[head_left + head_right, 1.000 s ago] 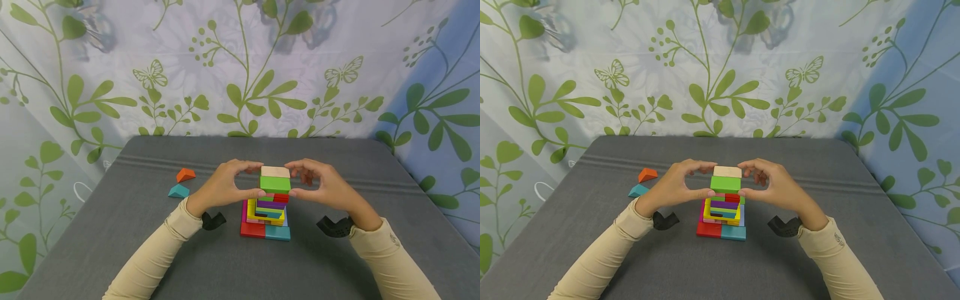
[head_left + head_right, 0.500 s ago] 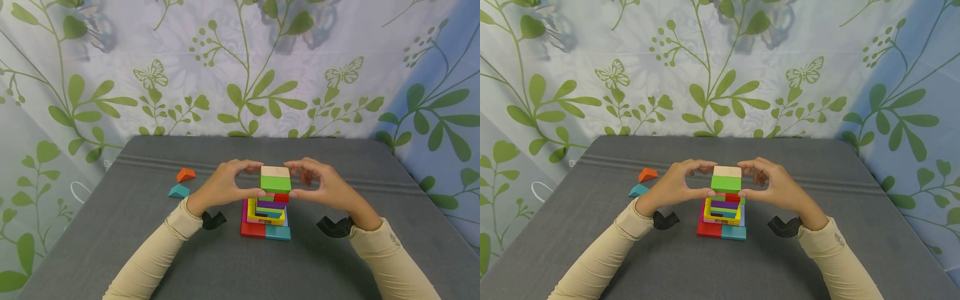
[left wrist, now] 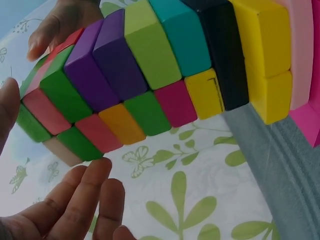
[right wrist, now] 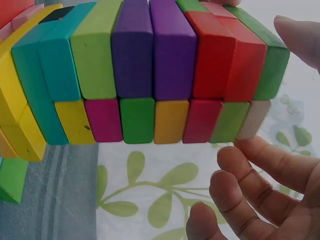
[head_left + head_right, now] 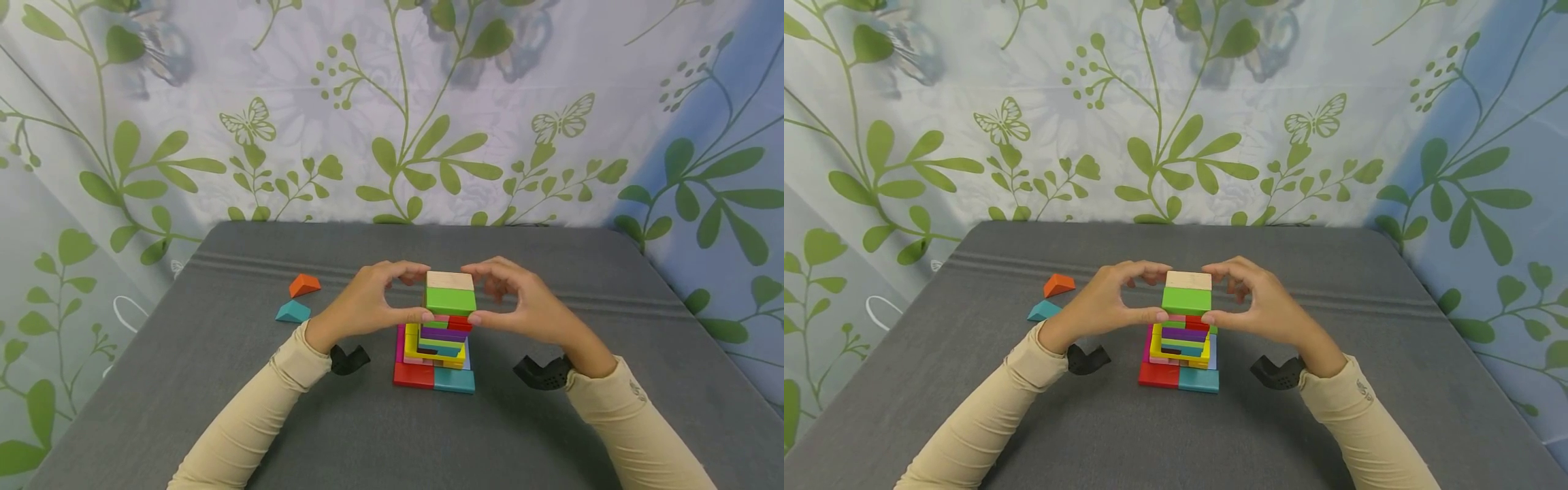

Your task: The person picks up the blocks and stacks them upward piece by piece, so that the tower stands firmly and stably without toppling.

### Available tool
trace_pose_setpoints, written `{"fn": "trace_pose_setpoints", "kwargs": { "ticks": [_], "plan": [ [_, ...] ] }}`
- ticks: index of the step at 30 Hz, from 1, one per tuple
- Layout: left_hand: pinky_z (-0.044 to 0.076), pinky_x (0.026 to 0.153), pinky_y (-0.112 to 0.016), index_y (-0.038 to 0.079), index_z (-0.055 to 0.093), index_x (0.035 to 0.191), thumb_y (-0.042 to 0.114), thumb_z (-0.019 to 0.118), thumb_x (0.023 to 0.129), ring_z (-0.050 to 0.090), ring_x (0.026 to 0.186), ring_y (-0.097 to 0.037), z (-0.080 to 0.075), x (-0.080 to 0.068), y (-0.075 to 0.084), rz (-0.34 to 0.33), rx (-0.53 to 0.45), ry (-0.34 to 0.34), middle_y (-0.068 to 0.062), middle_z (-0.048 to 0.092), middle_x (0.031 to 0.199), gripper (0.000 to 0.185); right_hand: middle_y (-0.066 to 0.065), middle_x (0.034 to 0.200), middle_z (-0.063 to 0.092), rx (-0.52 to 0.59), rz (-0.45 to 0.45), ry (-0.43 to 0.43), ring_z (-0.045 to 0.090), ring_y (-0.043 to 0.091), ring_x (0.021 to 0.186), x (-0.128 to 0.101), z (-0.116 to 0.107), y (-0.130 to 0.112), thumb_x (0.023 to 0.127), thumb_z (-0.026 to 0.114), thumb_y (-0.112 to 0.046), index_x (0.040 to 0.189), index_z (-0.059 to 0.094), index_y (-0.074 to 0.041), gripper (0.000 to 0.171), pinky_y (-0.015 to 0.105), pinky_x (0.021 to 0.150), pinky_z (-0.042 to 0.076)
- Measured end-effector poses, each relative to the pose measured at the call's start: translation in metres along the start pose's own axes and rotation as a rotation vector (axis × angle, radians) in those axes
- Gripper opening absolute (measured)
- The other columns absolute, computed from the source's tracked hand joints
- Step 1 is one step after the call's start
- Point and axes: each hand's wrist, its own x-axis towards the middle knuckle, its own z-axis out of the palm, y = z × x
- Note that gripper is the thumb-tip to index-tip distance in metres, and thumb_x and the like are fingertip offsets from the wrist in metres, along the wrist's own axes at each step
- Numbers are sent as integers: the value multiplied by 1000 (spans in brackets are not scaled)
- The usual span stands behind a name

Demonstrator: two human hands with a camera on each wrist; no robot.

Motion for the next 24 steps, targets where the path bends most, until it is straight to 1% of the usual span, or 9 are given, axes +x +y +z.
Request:
{"fn": "trace_pose_setpoints", "kwargs": {
  "ticks": [3, 7, 10, 12, 14, 17, 20, 22, 24],
  "plan": [
    [51, 101, -47, 7, 61, 151, 27, 90, 91, 63, 120, -24, -6, -1, -1, -2, -9, -14, -7, 71, 140, 69, 9, 127, 68, -8, 19, 1, 60, 17, 99, 1, 2, 1, 86, 88, -5, 142, 64, 0, 61, 31, 83, 56],
    [51, 104, -50, 9, 63, 149, 23, 86, 95, 66, 123, -22, -21, -5, -2, 5, -44, -40, -5, 70, 143, 61, 8, 127, 69, -6, 26, 4, 62, 17, 102, 0, 5, 2, 86, 88, -4, 140, 65, -2, 59, 31, 85, 56],
    [50, 102, -49, 10, 70, 142, 20, 83, 98, 67, 120, -19, -36, -11, -6, 11, -48, -49, -1, 73, 137, 47, 7, 125, 69, -7, 13, 8, 61, 14, 101, 0, 7, 2, 85, 88, -2, 139, 65, -2, 59, 31, 85, 55],
    [50, 101, -50, 10, 74, 136, 18, 81, 99, 67, 117, -20, -44, -15, -11, -2, -35, -50, 2, 75, 130, 38, 7, 124, 69, -9, 5, 8, 62, 14, 101, 0, 7, 3, 83, 88, 0, 139, 64, -1, 61, 33, 85, 56],
    [50, 101, -53, 10, 77, 131, 17, 80, 100, 66, 116, -24, -51, -20, -20, -30, -16, -61, 1, 76, 126, 32, 7, 124, 69, -10, -3, 9, 61, 13, 102, 0, 7, 3, 83, 88, 1, 139, 64, -1, 62, 34, 85, 57],
    [48, 104, -57, 11, 77, 131, 18, 78, 102, 66, 119, -29, -61, -32, -36, -112, 13, -99, -3, 75, 127, 30, 7, 124, 69, 1, -18, 12, 61, 12, 104, 0, 7, 3, 81, 89, 3, 139, 64, -1, 63, 34, 85, 57],
    [49, 107, -58, 9, 76, 132, 20, 75, 104, 65, 124, -32, -74, -47, -57, -196, 32, -142, -7, 74, 132, 31, 7, 124, 69, 13, -29, 12, 61, 11, 104, 1, 6, 2, 80, 89, 4, 139, 64, 0, 64, 32, 86, 56],
    [51, 104, -58, 5, 75, 133, 20, 73, 105, 66, 124, -34, -85, -59, -73, -251, 37, -155, -11, 74, 134, 31, 7, 124, 69, 18, -31, 12, 61, 12, 104, 2, 6, 2, 80, 89, 3, 138, 64, 0, 63, 31, 86, 55],
    [53, 102, -57, 3, 75, 132, 20, 72, 106, 67, 122, -36, -94, -71, -89, -299, 52, -157, -14, 73, 135, 32, 7, 124, 70, 14, -30, 10, 61, 13, 104, 4, 6, 2, 80, 89, 2, 138, 65, -1, 63, 33, 86, 56]
  ]
}}
